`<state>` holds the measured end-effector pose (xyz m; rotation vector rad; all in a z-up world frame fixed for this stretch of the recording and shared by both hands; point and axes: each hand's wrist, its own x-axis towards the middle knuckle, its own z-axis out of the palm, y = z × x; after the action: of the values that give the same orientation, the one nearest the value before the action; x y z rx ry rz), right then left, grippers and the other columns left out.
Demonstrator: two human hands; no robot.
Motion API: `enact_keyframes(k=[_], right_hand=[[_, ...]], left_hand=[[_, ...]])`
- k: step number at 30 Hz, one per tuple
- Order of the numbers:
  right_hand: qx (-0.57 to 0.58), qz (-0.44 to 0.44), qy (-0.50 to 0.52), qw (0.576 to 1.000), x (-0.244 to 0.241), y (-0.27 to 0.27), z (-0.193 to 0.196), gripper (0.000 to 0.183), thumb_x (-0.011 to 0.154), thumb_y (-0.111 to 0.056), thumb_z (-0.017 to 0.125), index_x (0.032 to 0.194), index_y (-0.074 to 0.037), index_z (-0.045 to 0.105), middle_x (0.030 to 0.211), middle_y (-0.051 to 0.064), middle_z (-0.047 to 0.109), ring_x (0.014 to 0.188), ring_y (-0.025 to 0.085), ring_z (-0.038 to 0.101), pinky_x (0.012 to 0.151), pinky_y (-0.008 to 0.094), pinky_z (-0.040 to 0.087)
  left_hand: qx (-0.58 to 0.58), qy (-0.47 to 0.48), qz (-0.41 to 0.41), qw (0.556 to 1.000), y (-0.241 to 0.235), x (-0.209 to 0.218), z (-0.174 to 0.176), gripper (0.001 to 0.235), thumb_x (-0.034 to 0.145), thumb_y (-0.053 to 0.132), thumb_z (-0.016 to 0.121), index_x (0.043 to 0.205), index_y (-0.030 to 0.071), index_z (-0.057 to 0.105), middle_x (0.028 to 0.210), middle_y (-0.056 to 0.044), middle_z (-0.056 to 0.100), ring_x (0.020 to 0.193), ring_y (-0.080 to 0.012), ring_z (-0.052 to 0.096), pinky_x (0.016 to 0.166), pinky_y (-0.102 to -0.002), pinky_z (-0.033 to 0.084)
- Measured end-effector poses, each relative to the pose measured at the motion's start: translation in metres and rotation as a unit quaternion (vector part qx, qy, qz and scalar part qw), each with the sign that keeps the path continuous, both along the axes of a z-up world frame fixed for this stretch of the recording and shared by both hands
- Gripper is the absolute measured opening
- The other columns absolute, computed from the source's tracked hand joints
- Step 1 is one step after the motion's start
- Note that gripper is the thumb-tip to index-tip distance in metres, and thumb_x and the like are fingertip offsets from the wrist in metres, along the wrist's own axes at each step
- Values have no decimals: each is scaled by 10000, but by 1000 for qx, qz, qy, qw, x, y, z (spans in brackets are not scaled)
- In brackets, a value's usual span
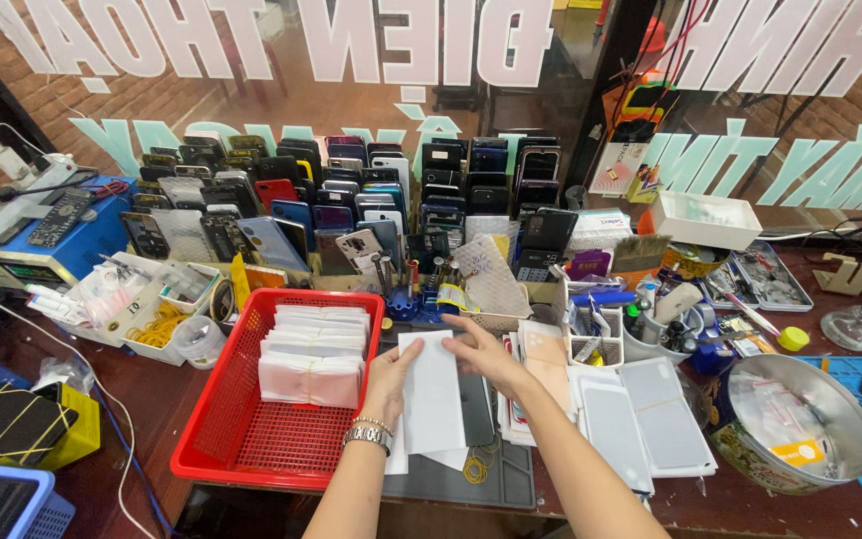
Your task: The person repeatedly picks up smartphones from a stack, wraps each one in a white paper sheet, and places the wrapped units into a red basket. The process is repeated for multiple phones of different colors and models.
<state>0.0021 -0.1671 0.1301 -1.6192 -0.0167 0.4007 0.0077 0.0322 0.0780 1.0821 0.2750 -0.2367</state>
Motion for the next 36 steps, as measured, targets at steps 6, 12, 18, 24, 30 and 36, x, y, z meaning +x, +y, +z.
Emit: enact_keyframes(k=[6, 12, 18, 24, 30, 36], right_hand=[[17, 24, 65, 997, -19, 28, -72, 458, 898, -154, 756, 1306, -34, 585, 958, 42, 736, 819, 115, 668, 681, 270, 552], [-33, -53, 72, 995, -37, 88, -128, 335, 903, -53, 695, 1209, -32, 560, 911, 90, 725, 701, 143, 661, 607, 297, 537], [-153, -4, 27, 988, -44, 105, -122, 245, 898, -19, 665, 1133, 17, 609, 882, 179, 729, 690, 228, 709, 622, 341, 562], [-430, -37, -205, 879, -29, 79, -102, 392, 886, -142, 699, 1261, -68, 612, 1287, 121, 628, 1234, 325, 560, 1027, 458, 463], [-532, 0, -313, 787, 12, 69, -99, 739, 747, -125, 772, 1423, -32, 486, 1470, 149, 487, 1412, 422, 337, 1080, 595, 248], [-552, 27, -246, 796, 27, 71, -92, 564, 826, -166, 751, 1347, -91, 549, 1289, 98, 575, 1303, 321, 457, 1181, 587, 258]], left_hand=[[403, -114, 99, 903, 11, -7, 7, 546, 861, 226, 763, 1331, 1, 600, 1192, -205, 710, 1059, -291, 709, 905, -378, 532], [504, -337, 72, 792, 3, -21, -11, 563, 925, 141, 631, 1429, -57, 479, 1437, -340, 503, 1311, -471, 476, 1048, -475, 368], [524, -159, -64, 835, 11, -24, -49, 426, 988, 164, 502, 1389, 38, 567, 1340, -267, 614, 1276, -397, 577, 1090, -441, 433], [588, -220, -79, 775, 13, -23, -86, 402, 952, 103, 500, 1333, 13, 588, 1377, -241, 607, 1305, -394, 572, 1139, -445, 422], [656, -185, -263, 683, 4, -51, -68, 468, 966, 103, 470, 1431, 81, 523, 1623, -111, 329, 1531, -412, 169, 1228, -593, 164], [654, -145, -315, 673, -5, -68, -45, 569, 975, 154, 512, 1525, 80, 387, 1670, -118, 211, 1556, -383, 85, 1239, -605, 59]])
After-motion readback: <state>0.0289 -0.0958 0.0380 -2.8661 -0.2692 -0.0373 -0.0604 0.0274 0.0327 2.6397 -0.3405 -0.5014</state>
